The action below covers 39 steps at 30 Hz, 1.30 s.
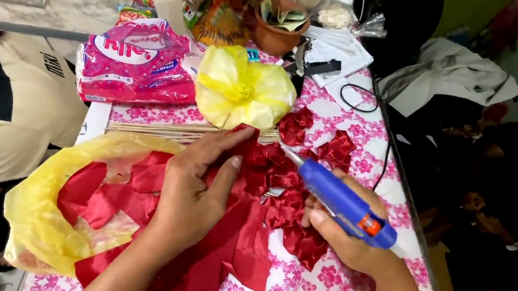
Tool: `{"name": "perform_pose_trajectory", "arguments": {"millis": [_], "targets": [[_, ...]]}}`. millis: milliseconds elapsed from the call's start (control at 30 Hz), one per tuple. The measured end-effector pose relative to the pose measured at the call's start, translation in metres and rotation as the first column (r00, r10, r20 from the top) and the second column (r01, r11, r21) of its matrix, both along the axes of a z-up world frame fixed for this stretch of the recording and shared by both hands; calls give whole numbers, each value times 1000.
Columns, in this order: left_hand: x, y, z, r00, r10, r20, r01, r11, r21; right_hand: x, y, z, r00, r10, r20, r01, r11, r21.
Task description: The person uses a hot glue gun to attach red satin petals to a wooden stick, rolling and shaping them into small rose-like flowers. They repeatedly apply glue, wrap petals around the stick, and adjust the shape with their fingers.
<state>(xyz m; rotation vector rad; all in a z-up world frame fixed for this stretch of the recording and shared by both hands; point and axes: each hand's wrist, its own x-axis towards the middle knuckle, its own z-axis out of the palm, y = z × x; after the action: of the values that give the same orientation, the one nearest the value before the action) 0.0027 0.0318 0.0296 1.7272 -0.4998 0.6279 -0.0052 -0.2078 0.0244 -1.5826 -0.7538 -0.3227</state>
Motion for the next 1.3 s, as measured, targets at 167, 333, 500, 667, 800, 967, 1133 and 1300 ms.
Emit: {"name": "perform_pose_trajectory", "arguments": {"millis": [167,333,500,667,800,967,1133,1300], "targets": [[-2,0,5,1000,-2,11,2,1000,-12,1,7,13,995,17,102,6,975,-220],[-3,0,6,1000,-8,26,8,1000,-11,0,11,19,995,50,82,-26,963,-270],[-3,-2,6,999,-31,35,31,999,-11,0,10,14,995,63,71,-41,959,-279],[-4,-2,8,998,-40,51,41,999,-4,4,4,1,995,83,56,-60,944,-324],[-4,-4,8,997,-43,63,43,999,0,-1,11,14,995,75,66,-49,942,-331],[-4,-3,8,997,-44,63,44,999,10,3,5,4,996,82,46,-61,936,-345],[-4,-3,8,997,-44,60,44,999,9,2,6,2,996,69,62,-42,930,-366],[-4,-3,7,998,-38,56,38,999,5,5,3,-5,997,68,42,-48,926,-374]]}}
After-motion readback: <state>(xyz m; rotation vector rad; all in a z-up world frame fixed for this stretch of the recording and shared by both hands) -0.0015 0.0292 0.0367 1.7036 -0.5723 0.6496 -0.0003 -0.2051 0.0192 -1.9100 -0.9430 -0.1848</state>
